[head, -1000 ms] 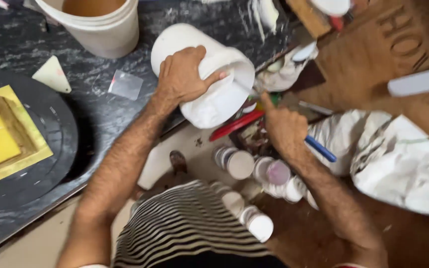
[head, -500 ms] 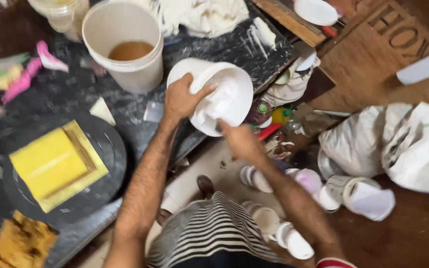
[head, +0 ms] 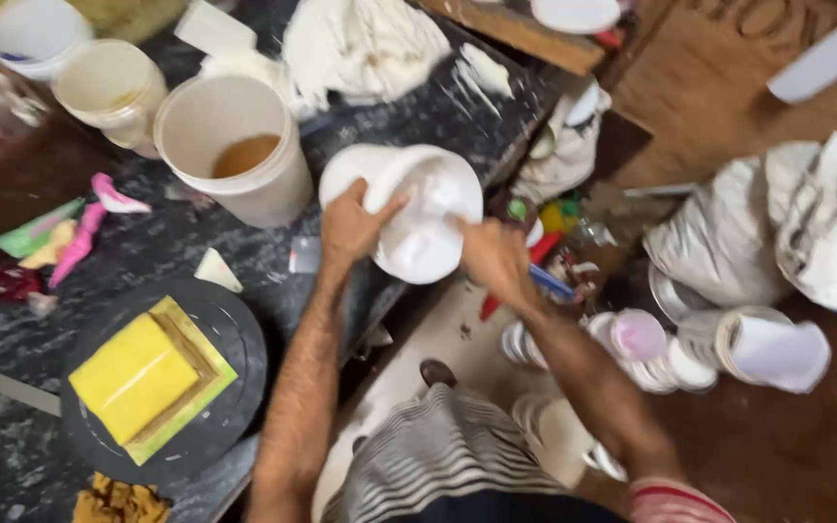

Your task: Applying and smoothing white frosting and red icing on multiple square cakes using spatulas and a turntable.

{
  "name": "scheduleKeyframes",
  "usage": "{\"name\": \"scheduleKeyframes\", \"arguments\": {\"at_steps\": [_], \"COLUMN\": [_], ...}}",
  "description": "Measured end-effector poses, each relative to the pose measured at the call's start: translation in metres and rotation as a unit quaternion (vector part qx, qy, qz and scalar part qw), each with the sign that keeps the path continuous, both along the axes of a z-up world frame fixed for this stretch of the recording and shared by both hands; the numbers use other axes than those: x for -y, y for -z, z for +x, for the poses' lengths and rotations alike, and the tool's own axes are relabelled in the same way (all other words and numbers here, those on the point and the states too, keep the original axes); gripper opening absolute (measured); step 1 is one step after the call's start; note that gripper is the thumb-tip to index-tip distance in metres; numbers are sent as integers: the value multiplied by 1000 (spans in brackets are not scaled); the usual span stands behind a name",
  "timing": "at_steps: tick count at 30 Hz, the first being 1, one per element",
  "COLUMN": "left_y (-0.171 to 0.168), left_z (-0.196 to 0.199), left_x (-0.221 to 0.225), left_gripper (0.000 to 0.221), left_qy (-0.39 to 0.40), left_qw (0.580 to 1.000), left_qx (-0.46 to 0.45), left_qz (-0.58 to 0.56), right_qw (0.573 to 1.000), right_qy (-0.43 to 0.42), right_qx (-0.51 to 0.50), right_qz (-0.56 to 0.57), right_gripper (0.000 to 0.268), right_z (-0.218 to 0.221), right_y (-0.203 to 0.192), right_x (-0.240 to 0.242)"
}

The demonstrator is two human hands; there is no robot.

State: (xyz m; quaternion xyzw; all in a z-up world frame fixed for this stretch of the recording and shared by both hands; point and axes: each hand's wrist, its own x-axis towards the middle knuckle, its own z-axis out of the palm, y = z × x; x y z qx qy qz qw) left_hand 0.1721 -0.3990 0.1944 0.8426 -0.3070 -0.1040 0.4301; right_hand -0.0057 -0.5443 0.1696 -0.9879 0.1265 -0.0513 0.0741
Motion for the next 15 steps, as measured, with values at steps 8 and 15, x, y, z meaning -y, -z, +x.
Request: {"name": "scheduleKeyframes", "arguments": {"at_steps": [8,15], "left_y": [35,55], "left_z": [-12,-2], "left_x": [-2,2], "left_gripper": [64,74], "left_qy": [0,-27], "left_qw": [1000,998], "left_qx": [14,60], "left_qz": [-18,3], "right_qw": [997,977], "right_qy": [54,52], "right_qx": [-17,40], "right_qz": [45,201], "right_gripper": [35,36], "right_z": [-69,-57], "right_y": [28,60], "right_x": [-44,-45]}}
